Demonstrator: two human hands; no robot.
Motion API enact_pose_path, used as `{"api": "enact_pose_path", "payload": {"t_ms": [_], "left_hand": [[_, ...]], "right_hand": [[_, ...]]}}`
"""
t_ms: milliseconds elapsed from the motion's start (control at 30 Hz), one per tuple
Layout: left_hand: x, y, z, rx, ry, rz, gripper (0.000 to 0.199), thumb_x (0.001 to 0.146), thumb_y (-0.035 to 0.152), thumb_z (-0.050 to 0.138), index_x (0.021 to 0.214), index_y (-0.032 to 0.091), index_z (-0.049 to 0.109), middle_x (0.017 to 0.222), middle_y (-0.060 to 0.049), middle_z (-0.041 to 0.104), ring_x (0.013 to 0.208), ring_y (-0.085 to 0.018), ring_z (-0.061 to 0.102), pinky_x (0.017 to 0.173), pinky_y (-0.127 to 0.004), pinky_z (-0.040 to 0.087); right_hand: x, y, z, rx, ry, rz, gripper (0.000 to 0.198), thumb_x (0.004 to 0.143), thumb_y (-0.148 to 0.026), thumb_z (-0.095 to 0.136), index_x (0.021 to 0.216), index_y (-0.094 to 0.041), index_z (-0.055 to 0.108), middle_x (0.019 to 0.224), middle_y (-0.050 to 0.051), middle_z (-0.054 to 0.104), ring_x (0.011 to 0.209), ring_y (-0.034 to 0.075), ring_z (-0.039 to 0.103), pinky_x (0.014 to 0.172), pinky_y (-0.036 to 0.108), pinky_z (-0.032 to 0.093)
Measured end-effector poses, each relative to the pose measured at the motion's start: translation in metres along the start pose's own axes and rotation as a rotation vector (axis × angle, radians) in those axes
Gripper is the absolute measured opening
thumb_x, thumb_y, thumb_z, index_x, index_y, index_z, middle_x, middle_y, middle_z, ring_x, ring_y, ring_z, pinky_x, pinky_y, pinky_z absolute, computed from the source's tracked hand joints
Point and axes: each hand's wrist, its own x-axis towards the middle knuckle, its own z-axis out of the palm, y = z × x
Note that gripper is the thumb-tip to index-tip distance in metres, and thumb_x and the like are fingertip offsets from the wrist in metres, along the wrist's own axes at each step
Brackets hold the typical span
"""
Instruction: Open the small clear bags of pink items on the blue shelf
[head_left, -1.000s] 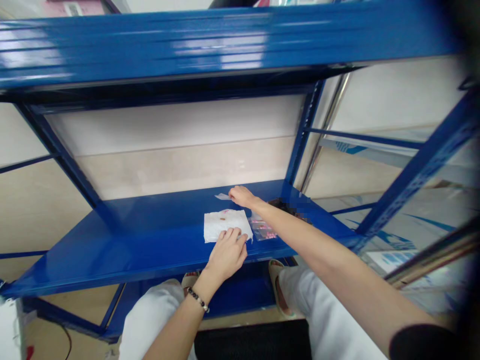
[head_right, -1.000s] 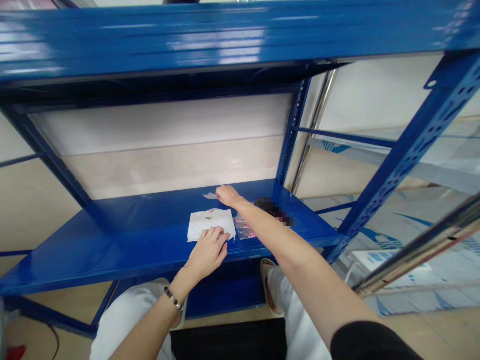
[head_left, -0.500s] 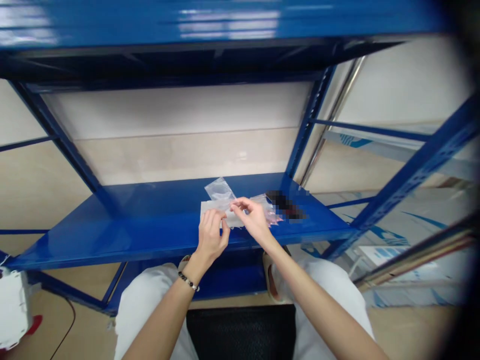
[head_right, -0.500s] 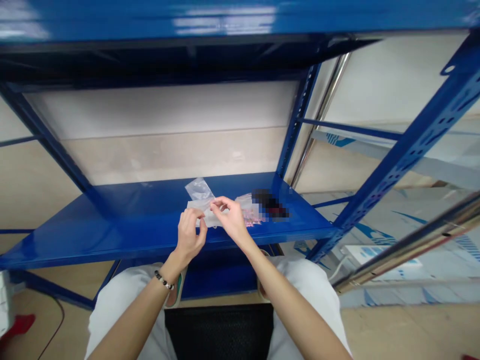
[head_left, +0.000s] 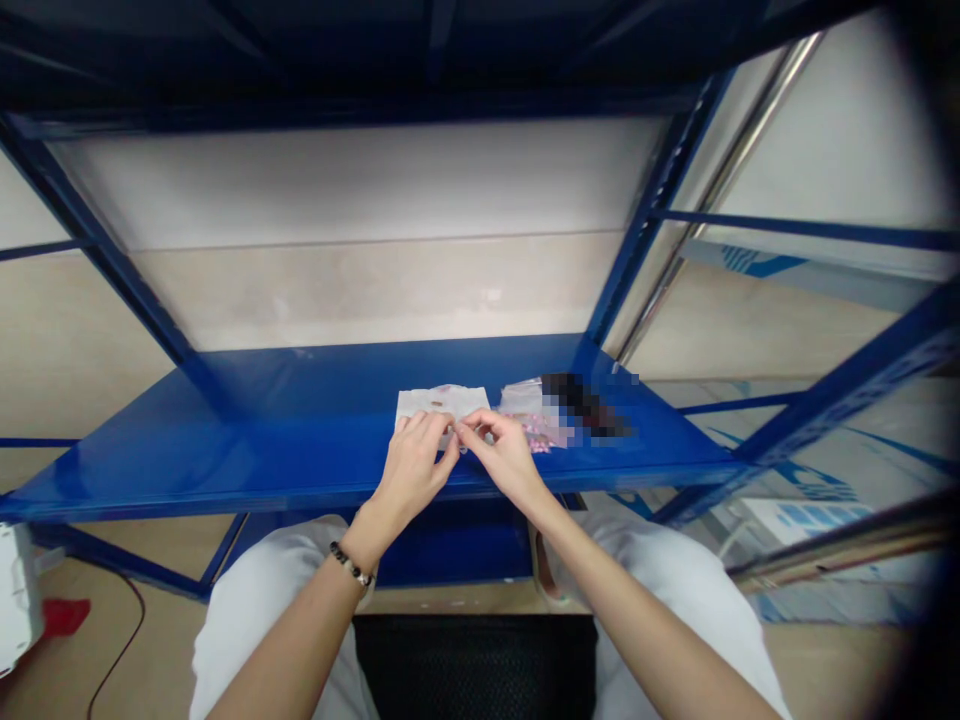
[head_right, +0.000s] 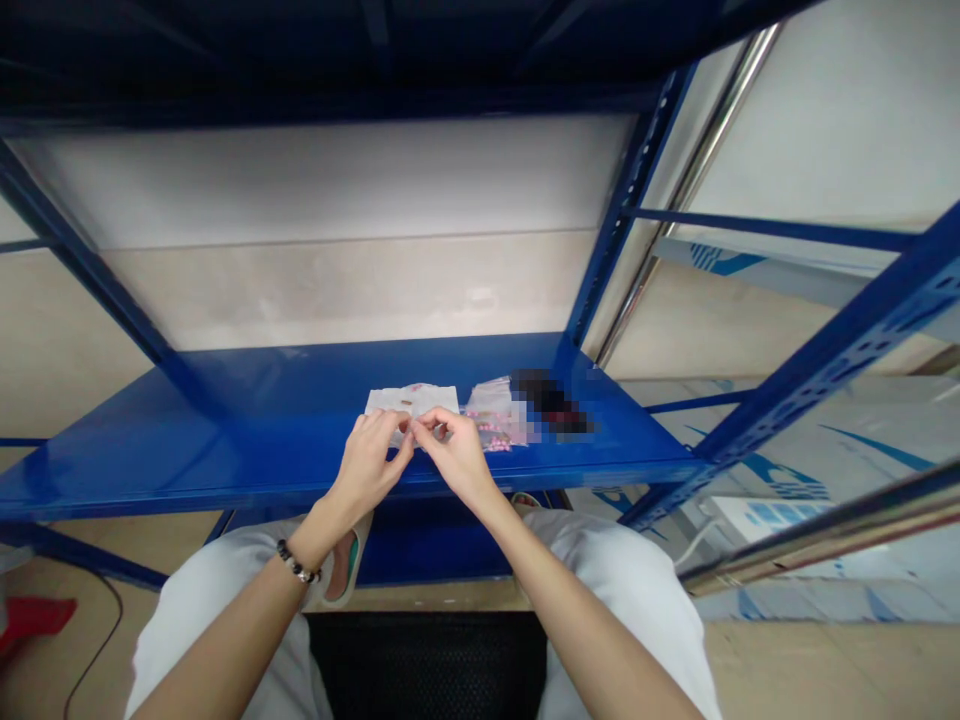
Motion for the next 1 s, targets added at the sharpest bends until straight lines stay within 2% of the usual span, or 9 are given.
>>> {"api": "enact_pose_path", "payload": {"t_ms": [167,300,500,633,733,800,900,967,1000], "left_hand": [[0.003,-0.004,-0.006,-0.035,-0.076,0.049,0.013,0.097,0.024,0.050,0.099,0.021,0.063,0.092,-0.004,0.069,0.091,-0.022,0.060,0.079,-0.035,0.039],[0.004,-0.005,-0.008,0.097,-0.008,0.103,0.017,0.095,0.029,0.055,0.107,0.019,0.062,0.098,-0.007,0.069,0.094,-0.025,0.059,0.080,-0.036,0.038],[0.003,-0.008,-0.008,0.134,0.015,0.103,0.016,0.100,0.025,0.046,0.097,0.018,0.060,0.089,-0.006,0.067,0.086,-0.021,0.060,0.077,-0.034,0.037],[0.003,-0.012,-0.007,0.214,0.137,0.060,0.013,0.094,0.019,0.052,0.083,0.019,0.058,0.073,-0.002,0.062,0.074,-0.019,0.057,0.073,-0.033,0.035],[0.001,-0.009,-0.003,0.236,0.219,0.028,0.013,0.091,0.016,0.054,0.078,0.019,0.055,0.068,0.000,0.057,0.068,-0.018,0.054,0.071,-0.033,0.034],[-0.002,-0.003,0.001,0.204,0.210,0.058,0.014,0.090,0.015,0.052,0.077,0.019,0.054,0.068,0.000,0.057,0.068,-0.017,0.054,0.070,-0.032,0.035],[-0.006,0.006,0.004,0.136,0.111,0.183,0.013,0.092,0.016,0.050,0.081,0.019,0.056,0.074,-0.003,0.060,0.075,-0.019,0.057,0.073,-0.033,0.039],[-0.005,0.009,0.002,0.096,0.074,0.241,0.007,0.093,0.021,0.052,0.094,0.018,0.059,0.091,-0.008,0.066,0.091,-0.022,0.061,0.080,-0.035,0.043],[-0.005,0.010,0.000,0.083,0.075,0.252,0.015,0.093,0.024,0.054,0.105,0.017,0.059,0.105,-0.012,0.066,0.102,-0.025,0.060,0.086,-0.038,0.044]], "right_hand": [[0.003,0.002,-0.006,0.046,-0.103,0.028,0.033,0.086,-0.043,0.068,0.067,-0.017,0.061,0.062,0.000,0.060,0.061,0.014,0.052,0.061,0.026,0.039],[0.003,0.003,-0.005,0.076,-0.039,0.036,0.034,0.083,-0.043,0.072,0.066,-0.017,0.057,0.061,-0.002,0.056,0.058,0.012,0.047,0.058,0.025,0.035],[0.005,0.006,-0.003,0.079,0.012,0.042,0.035,0.084,-0.043,0.069,0.066,-0.019,0.051,0.059,-0.004,0.048,0.055,0.012,0.042,0.055,0.025,0.033],[0.003,0.000,-0.006,-0.194,-0.013,-0.063,0.024,0.086,-0.032,0.064,0.069,-0.020,0.051,0.063,-0.003,0.050,0.059,0.013,0.045,0.059,0.026,0.035],[-0.002,-0.010,-0.006,-0.515,0.079,-0.187,0.017,0.082,-0.014,0.058,0.069,-0.020,0.049,0.069,-0.002,0.049,0.064,0.014,0.047,0.063,0.027,0.034],[-0.005,-0.014,-0.004,-0.574,0.147,-0.222,0.015,0.081,-0.010,0.054,0.072,-0.020,0.047,0.075,0.000,0.051,0.068,0.015,0.049,0.066,0.028,0.036],[-0.005,-0.013,-0.004,-0.425,0.161,-0.190,0.009,0.084,-0.013,0.051,0.082,-0.021,0.050,0.082,0.001,0.055,0.073,0.016,0.053,0.068,0.027,0.041],[-0.002,-0.008,-0.007,-0.249,0.134,-0.121,0.007,0.085,-0.016,0.050,0.089,-0.021,0.052,0.081,0.000,0.057,0.070,0.016,0.056,0.064,0.026,0.043],[0.000,-0.005,-0.008,-0.169,0.125,-0.086,0.008,0.085,-0.016,0.050,0.091,-0.021,0.053,0.081,0.000,0.059,0.068,0.015,0.057,0.062,0.025,0.044]]}}
